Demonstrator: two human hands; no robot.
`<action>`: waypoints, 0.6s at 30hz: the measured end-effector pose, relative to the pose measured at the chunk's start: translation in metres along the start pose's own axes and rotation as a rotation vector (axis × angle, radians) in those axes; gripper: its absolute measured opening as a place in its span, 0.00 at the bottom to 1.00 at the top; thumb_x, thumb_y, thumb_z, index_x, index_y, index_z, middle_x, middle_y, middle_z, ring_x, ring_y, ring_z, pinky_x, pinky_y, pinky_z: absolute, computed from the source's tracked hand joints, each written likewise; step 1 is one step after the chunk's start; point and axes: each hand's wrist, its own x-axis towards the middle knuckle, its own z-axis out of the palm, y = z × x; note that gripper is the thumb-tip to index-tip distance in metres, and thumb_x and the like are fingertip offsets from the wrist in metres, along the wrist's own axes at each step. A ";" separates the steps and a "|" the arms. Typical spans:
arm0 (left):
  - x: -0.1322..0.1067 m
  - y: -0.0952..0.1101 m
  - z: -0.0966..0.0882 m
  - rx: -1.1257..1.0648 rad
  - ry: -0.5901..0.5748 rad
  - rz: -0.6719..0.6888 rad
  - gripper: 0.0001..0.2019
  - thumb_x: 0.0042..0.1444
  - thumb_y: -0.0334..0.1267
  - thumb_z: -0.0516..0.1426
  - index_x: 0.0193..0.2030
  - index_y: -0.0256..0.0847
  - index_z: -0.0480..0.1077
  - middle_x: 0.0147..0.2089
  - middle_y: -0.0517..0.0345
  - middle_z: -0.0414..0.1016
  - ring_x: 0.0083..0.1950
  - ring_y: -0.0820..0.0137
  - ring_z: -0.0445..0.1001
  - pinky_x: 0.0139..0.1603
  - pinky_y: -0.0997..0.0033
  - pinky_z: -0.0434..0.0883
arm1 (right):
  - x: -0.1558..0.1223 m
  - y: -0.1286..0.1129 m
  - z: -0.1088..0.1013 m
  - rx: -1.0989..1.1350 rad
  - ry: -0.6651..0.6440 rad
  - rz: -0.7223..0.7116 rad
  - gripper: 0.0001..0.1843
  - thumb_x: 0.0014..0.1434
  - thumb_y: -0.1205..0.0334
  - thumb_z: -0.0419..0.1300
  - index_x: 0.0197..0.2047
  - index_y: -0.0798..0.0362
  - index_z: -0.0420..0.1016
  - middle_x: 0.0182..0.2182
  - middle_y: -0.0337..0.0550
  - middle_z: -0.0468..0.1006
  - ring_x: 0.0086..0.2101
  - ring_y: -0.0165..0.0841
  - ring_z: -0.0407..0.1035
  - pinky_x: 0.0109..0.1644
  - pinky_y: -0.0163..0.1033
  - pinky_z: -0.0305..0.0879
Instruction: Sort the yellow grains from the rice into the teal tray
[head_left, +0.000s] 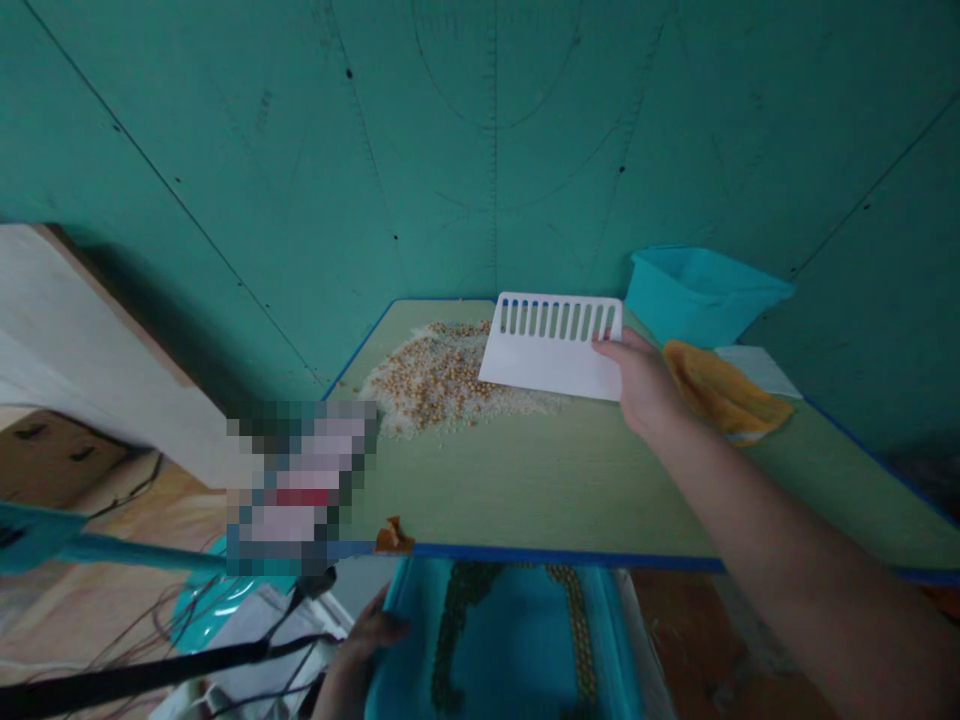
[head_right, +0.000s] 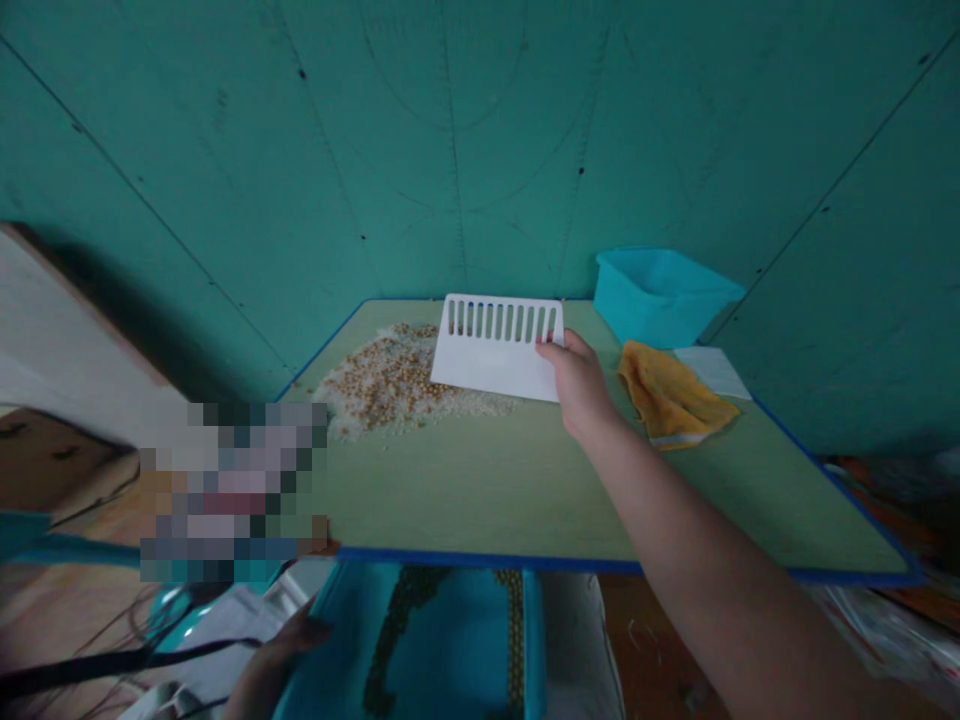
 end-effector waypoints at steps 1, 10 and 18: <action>0.000 0.000 0.000 0.003 0.002 -0.002 0.12 0.19 0.19 0.60 0.12 0.41 0.73 0.08 0.64 0.67 0.14 0.72 0.60 0.20 0.68 0.58 | 0.000 0.001 0.000 0.002 -0.001 0.009 0.09 0.40 0.61 0.56 0.30 0.50 0.66 0.28 0.38 0.72 0.31 0.35 0.64 0.35 0.40 0.59; 0.001 -0.008 -0.009 0.031 0.024 0.013 0.12 0.22 0.20 0.60 0.18 0.35 0.76 0.08 0.60 0.66 0.16 0.70 0.61 0.22 0.67 0.61 | -0.003 0.002 0.002 0.027 -0.045 0.089 0.09 0.39 0.61 0.57 0.28 0.49 0.66 0.27 0.36 0.71 0.31 0.34 0.64 0.35 0.40 0.58; -0.001 -0.012 -0.007 0.038 0.016 0.053 0.14 0.23 0.22 0.60 0.23 0.36 0.77 0.10 0.61 0.67 0.17 0.69 0.63 0.23 0.67 0.63 | -0.006 0.004 0.006 -0.004 -0.107 0.105 0.10 0.40 0.60 0.57 0.30 0.50 0.66 0.26 0.36 0.72 0.32 0.35 0.65 0.35 0.40 0.58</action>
